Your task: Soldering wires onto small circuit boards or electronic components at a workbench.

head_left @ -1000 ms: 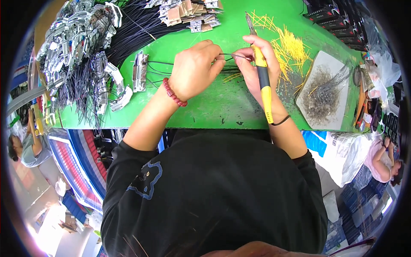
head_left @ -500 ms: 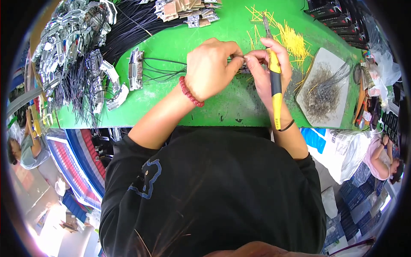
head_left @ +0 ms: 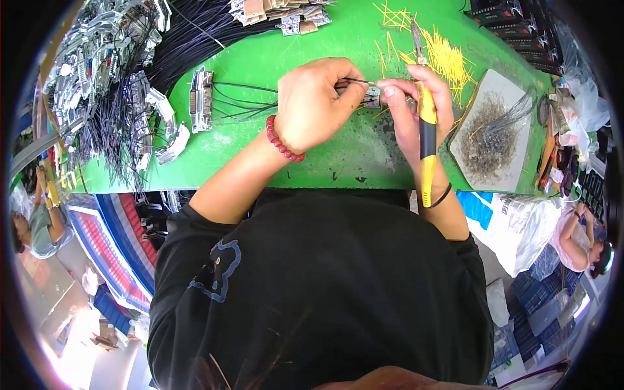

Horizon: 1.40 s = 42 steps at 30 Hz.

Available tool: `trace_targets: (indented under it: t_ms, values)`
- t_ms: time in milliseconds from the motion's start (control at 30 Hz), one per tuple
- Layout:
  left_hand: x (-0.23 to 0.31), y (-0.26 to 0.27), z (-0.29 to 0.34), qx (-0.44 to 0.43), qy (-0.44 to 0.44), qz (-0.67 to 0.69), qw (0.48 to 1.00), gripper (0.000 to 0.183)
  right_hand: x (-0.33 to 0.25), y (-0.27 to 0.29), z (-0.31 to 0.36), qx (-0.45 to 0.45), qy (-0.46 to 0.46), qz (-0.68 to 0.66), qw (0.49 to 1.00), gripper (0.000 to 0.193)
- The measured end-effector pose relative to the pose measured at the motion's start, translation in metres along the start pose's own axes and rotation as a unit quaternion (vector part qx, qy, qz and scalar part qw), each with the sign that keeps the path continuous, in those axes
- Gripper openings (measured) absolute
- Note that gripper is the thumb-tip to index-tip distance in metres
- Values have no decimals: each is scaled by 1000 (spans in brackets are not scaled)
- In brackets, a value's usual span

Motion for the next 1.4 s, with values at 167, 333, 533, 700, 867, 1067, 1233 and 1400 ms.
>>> trace_targets:
  t_ms: [167,333,533,700,867,1067,1233,1400]
  values:
    - [0,-2,1,-5,-9,11,1000,8,4,-3,-4,-12,-22,-10,1000,35]
    - [-1,-3,3,4,-13,22,1000,7,3,-6,-7,-10,-35,-24,999,34]
    - [-2,-5,3,-9,-20,20,1000,8,2,-6,-6,-2,-37,-14,999,34]
    - [-8,-6,1,-9,11,64,998,10,-1,-4,1,-8,-39,-15,999,34]
    - [-16,-5,2,25,40,84,995,11,-1,-7,13,9,-29,-52,998,33]
    - [-15,-3,2,34,53,81,995,12,-2,-9,17,-3,-19,-41,999,32]
    - [-17,-4,3,35,52,91,994,12,0,-10,22,8,-16,-50,999,31]
    - [-18,-5,3,34,49,93,994,13,-4,-12,20,-15,-3,-44,999,30]
Point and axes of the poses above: each hand's wrist, its own z-axis away from the middle knuckle, its own y-axis out of the back of the hand, x = y × z, the point moved 7 cm from there along -z, towards the middle knuckle, and after that the axes turned 9 degrees about -z, right-handed, at the moved point
